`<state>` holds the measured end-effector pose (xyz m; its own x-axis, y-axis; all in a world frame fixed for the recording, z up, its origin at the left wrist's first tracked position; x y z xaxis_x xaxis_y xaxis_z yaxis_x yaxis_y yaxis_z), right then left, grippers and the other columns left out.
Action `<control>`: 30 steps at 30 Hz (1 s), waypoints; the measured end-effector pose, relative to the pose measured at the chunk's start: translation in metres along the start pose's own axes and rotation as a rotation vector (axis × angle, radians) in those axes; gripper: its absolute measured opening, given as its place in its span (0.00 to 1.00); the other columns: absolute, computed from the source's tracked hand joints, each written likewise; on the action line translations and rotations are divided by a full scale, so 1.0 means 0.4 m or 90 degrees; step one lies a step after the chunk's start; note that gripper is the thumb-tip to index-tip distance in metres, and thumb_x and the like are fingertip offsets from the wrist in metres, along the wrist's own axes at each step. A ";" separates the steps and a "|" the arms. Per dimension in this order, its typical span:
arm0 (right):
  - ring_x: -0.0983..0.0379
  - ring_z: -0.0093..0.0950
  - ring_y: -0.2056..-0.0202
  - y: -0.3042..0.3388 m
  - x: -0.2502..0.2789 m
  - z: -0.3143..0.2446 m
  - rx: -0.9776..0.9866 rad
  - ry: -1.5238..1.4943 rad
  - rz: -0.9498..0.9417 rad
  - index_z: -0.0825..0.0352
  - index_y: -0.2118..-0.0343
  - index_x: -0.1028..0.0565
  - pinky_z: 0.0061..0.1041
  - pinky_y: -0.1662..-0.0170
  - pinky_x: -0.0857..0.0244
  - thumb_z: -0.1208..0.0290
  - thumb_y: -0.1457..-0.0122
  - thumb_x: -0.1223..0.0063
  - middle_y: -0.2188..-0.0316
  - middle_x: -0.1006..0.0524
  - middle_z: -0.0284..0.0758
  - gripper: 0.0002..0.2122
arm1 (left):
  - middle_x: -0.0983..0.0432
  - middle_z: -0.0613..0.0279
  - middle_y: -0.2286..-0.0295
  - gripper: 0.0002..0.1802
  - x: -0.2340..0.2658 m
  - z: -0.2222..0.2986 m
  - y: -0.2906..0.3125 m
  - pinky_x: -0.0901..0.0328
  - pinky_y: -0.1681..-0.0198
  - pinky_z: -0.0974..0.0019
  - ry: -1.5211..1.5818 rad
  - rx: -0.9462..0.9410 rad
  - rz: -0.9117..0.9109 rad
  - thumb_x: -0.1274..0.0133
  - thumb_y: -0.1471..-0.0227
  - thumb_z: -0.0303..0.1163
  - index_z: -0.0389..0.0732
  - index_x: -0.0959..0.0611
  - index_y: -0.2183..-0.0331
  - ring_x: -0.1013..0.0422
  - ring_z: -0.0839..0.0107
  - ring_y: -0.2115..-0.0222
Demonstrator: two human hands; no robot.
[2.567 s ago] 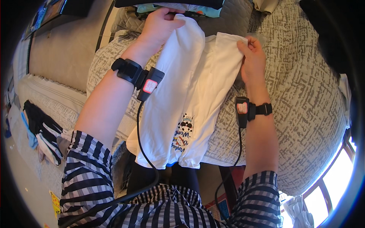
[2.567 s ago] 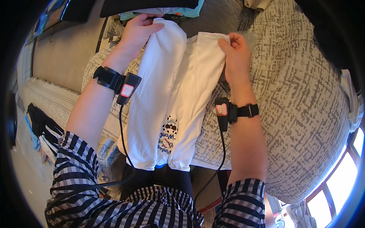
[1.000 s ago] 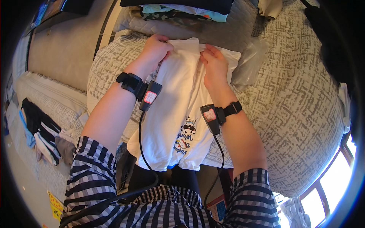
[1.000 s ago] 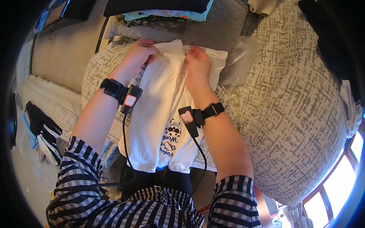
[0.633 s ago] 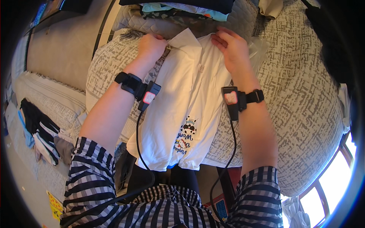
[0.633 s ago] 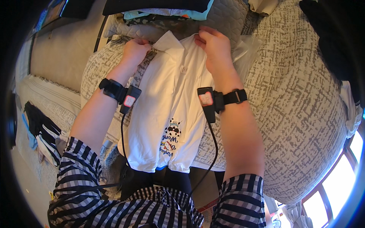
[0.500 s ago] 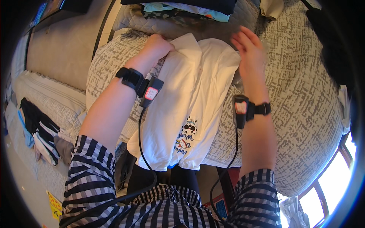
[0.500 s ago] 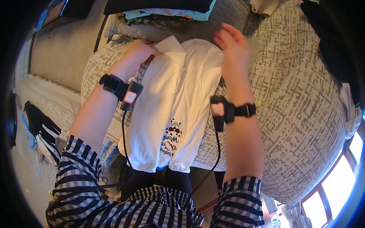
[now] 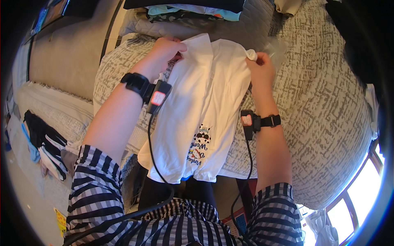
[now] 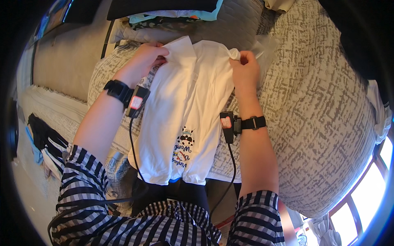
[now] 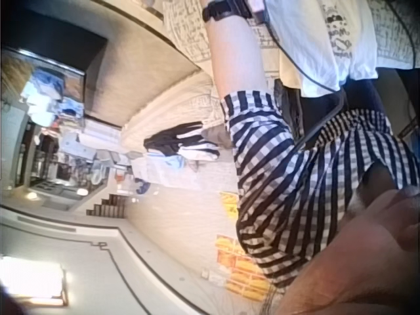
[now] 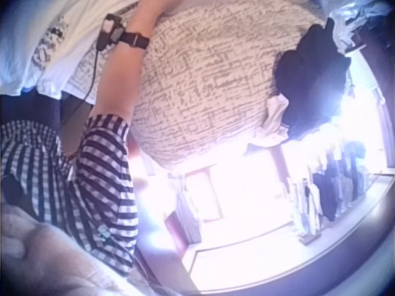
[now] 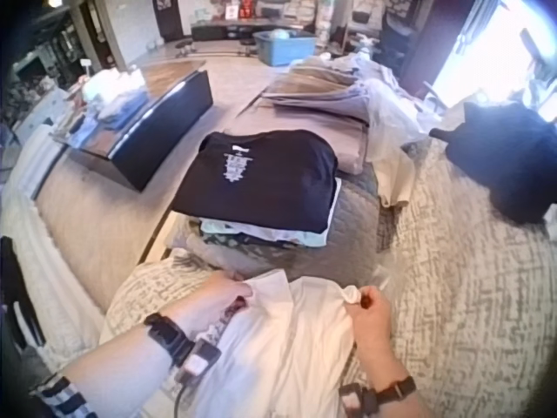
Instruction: Fold laundry on the bed and move it to a table.
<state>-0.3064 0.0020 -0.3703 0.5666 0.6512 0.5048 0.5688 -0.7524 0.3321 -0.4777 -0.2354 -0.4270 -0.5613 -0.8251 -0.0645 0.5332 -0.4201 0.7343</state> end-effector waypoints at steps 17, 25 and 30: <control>0.34 0.41 0.54 0.512 0.104 0.024 0.246 0.242 -0.211 0.67 0.69 0.27 0.35 0.50 0.40 0.88 0.57 0.52 0.64 0.26 0.39 0.12 | 0.32 0.54 0.63 0.15 -0.001 -0.055 0.580 0.34 0.61 0.63 -0.632 -0.517 -0.025 0.44 0.67 0.18 0.38 0.26 0.71 0.33 0.55 0.62; 0.36 0.42 0.52 0.544 0.037 -0.099 0.366 0.256 -0.155 0.67 0.66 0.27 0.38 0.49 0.41 0.82 0.60 0.48 0.60 0.31 0.40 0.13 | 0.34 0.54 0.59 0.21 0.000 -0.040 0.590 0.34 0.59 0.64 -0.646 -0.532 0.094 0.44 0.65 0.18 0.39 0.25 0.63 0.33 0.59 0.59; 0.35 0.41 0.54 0.548 -0.049 -0.081 0.445 0.401 -0.207 0.66 0.66 0.26 0.38 0.52 0.40 0.81 0.58 0.48 0.61 0.30 0.39 0.12 | 0.34 0.55 0.60 0.19 -0.050 -0.050 0.551 0.32 0.62 0.62 -0.854 -0.517 0.014 0.46 0.63 0.21 0.41 0.23 0.63 0.32 0.58 0.60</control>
<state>-0.2122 -0.1788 -0.2818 0.0159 0.4920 0.8705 0.9786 -0.1865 0.0875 -0.3363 -0.3188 -0.2774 -0.4453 -0.0946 0.8903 0.4860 -0.8607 0.1516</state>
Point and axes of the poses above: each hand's wrist, its own y-axis away from the middle knuckle, its own x-axis out of the back of the hand, z = x × y, the point moved 9 cm from there along -y, towards the middle knuckle
